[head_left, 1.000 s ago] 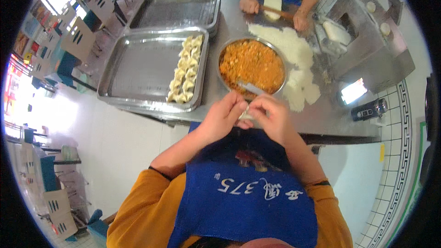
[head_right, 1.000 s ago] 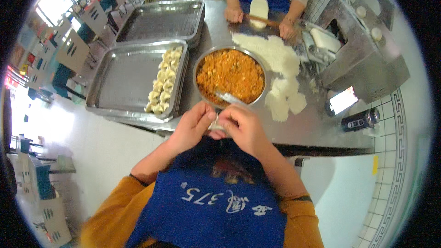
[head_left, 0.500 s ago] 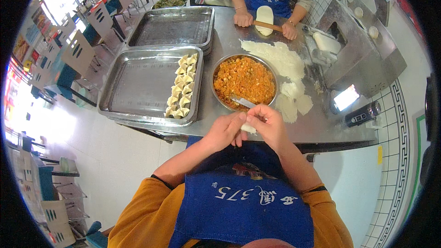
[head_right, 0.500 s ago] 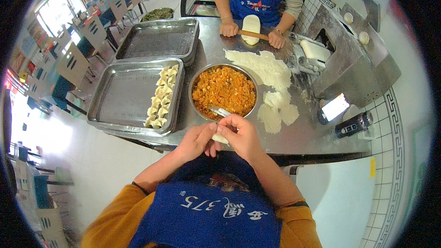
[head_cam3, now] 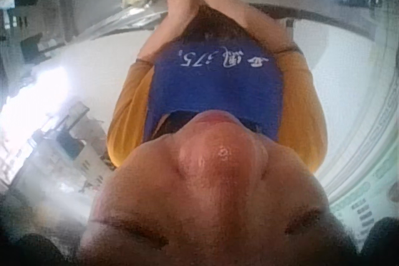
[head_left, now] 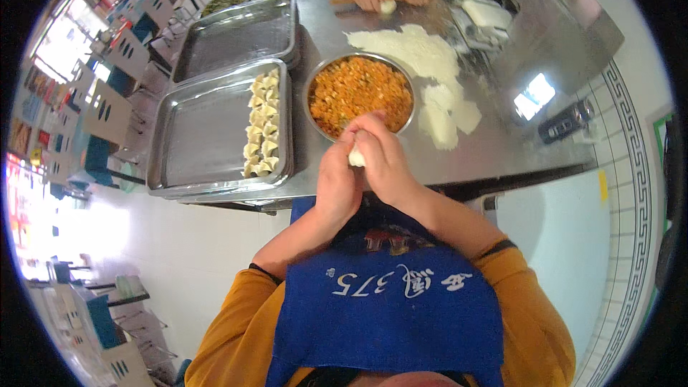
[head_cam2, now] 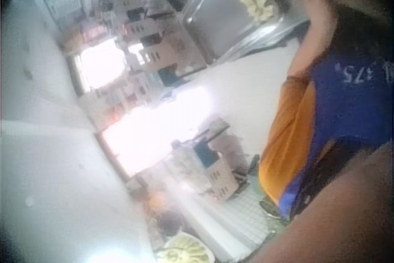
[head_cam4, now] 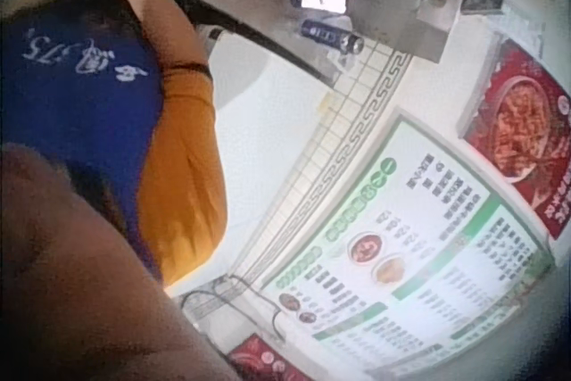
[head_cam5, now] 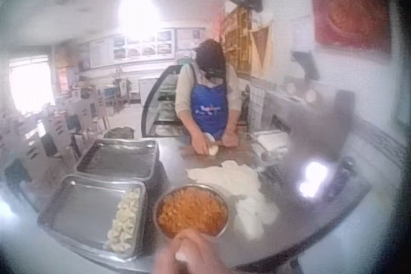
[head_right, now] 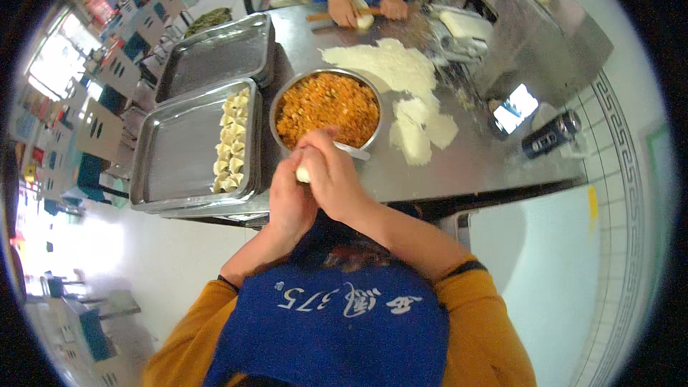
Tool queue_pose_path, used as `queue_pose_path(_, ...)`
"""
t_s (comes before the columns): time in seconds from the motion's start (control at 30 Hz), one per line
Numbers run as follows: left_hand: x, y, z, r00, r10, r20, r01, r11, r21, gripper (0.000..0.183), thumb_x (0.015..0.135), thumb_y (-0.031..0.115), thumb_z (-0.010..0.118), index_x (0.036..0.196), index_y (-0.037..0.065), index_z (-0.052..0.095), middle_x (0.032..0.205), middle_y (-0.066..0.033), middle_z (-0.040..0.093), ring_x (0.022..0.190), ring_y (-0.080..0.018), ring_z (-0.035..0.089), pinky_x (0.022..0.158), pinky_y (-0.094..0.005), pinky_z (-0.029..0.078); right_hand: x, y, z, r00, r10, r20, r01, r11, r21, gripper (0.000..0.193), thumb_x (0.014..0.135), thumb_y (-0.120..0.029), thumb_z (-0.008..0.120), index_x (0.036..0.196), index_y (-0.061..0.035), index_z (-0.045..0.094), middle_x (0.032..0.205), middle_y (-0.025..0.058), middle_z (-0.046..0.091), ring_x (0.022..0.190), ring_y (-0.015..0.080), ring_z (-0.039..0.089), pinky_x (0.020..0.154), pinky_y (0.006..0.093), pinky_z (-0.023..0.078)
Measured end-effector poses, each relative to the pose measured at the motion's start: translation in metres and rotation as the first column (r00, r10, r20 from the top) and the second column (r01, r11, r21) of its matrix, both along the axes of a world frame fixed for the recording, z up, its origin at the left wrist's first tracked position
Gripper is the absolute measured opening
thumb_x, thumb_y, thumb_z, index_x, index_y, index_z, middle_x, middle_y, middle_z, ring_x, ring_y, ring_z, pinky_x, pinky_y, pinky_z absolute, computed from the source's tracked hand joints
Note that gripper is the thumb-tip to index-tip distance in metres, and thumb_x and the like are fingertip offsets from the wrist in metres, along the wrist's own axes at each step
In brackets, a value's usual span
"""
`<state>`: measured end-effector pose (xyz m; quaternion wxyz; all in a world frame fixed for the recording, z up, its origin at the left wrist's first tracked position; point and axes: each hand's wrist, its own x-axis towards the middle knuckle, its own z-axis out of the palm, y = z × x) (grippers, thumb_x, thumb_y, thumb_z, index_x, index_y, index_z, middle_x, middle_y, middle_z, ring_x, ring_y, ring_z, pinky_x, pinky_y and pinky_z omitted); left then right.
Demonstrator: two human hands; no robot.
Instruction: The person repeatedly scoops filling from a bowl onto small dough wrappers, folds and seals them into dumplings, and places the finished dumplings on a metal tray. A coworker rolls dough in the background.
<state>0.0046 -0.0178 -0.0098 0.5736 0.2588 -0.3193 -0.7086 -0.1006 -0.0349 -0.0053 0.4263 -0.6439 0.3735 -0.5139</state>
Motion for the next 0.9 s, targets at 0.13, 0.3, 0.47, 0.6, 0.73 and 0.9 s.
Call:
queue_pose_path(0.13, -0.005, 0.008, 0.013, 0.984, 0.141, 0.109, -0.122, 0.978, -0.169, 0.052, 0.101, 0.028, 0.030, 0.136, -0.005, 0.052, 0.138, -0.0159, 0.056, 0.132, -0.0237, 0.050, 0.113, -0.0353, 0.036, 0.006, 0.005, 0.008, 1.000, -0.008, -0.016, 0.005, 0.975, -0.220, 0.017, 0.103, -0.014, 0.041, 0.104, -0.0028, 0.053, 0.082, 0.0210, 0.065, 0.075, 0.0443, 0.065, 0.067, 0.0478, 0.050)
queue_pose_path(0.3, -0.001, 0.006, 0.021, 0.979, 0.103, 0.175, -0.082, 0.989, -0.123, 0.056, 0.103, 0.034, 0.026, 0.140, -0.003, 0.049, 0.143, -0.0148, 0.054, 0.136, -0.0251, 0.048, 0.116, -0.0373, 0.034, 0.009, 0.008, 0.019, 0.999, 0.036, -0.002, -0.036, 0.985, -0.168, 0.015, 0.104, -0.014, 0.042, 0.107, -0.0037, 0.052, 0.078, 0.0183, 0.065, 0.075, 0.0382, 0.068, 0.065, 0.0456, 0.051)
queue_pose_path(0.47, -0.008, 0.010, -0.003, 0.973, 0.148, 0.178, -0.119, 0.979, -0.165, 0.053, 0.101, 0.028, 0.028, 0.131, -0.006, 0.056, 0.137, -0.0169, 0.058, 0.130, -0.0261, 0.052, 0.111, -0.0364, 0.038, 0.005, 0.009, 0.012, 1.000, -0.013, -0.021, 0.009, 0.978, -0.207, 0.017, 0.104, -0.014, 0.041, 0.107, -0.0042, 0.054, 0.082, 0.0187, 0.067, 0.079, 0.0395, 0.069, 0.068, 0.0460, 0.052)
queue_pose_path(0.6, -0.001, -0.001, -0.020, 0.855, 0.255, 0.452, -0.173, 0.961, -0.216, 0.048, 0.104, 0.027, 0.030, 0.126, -0.005, 0.058, 0.123, -0.0152, 0.064, 0.117, -0.0225, 0.059, 0.103, -0.0337, 0.043, -0.003, 0.001, 0.001, 0.995, -0.038, -0.090, 0.023, 0.987, -0.159, 0.022, 0.106, -0.018, 0.041, 0.110, -0.0027, 0.055, 0.093, 0.0205, 0.066, 0.087, 0.0394, 0.067, 0.079, 0.0456, 0.052)
queue_pose_path(0.73, 0.039, -0.029, -0.014, 0.977, 0.111, 0.185, -0.065, 0.969, -0.236, 0.050, 0.110, 0.034, 0.027, 0.122, -0.002, 0.059, 0.110, -0.0117, 0.067, 0.101, -0.0182, 0.062, 0.092, -0.0337, 0.048, -0.068, -0.042, -0.013, 0.977, -0.068, -0.203, 0.002, 0.952, -0.307, 0.029, 0.109, -0.020, 0.038, 0.104, -0.0038, 0.062, 0.105, 0.0109, 0.062, 0.081, 0.0196, 0.058, 0.077, 0.0338, 0.049)
queue_pose_path(0.9, 0.168, -0.101, 0.021, 0.236, 0.530, 0.814, -0.362, 0.826, -0.433, 0.042, 0.106, 0.036, 0.047, 0.114, 0.000, 0.067, 0.099, -0.0127, 0.069, 0.091, -0.0189, 0.064, 0.084, -0.0351, 0.050, -0.225, -0.110, -0.083, 0.399, -0.533, -0.747, 0.567, 0.783, -0.256, 0.032, 0.103, -0.027, 0.051, 0.107, -0.0007, 0.068, 0.108, 0.0203, 0.068, 0.100, 0.0356, 0.064, 0.087, 0.0454, 0.051)
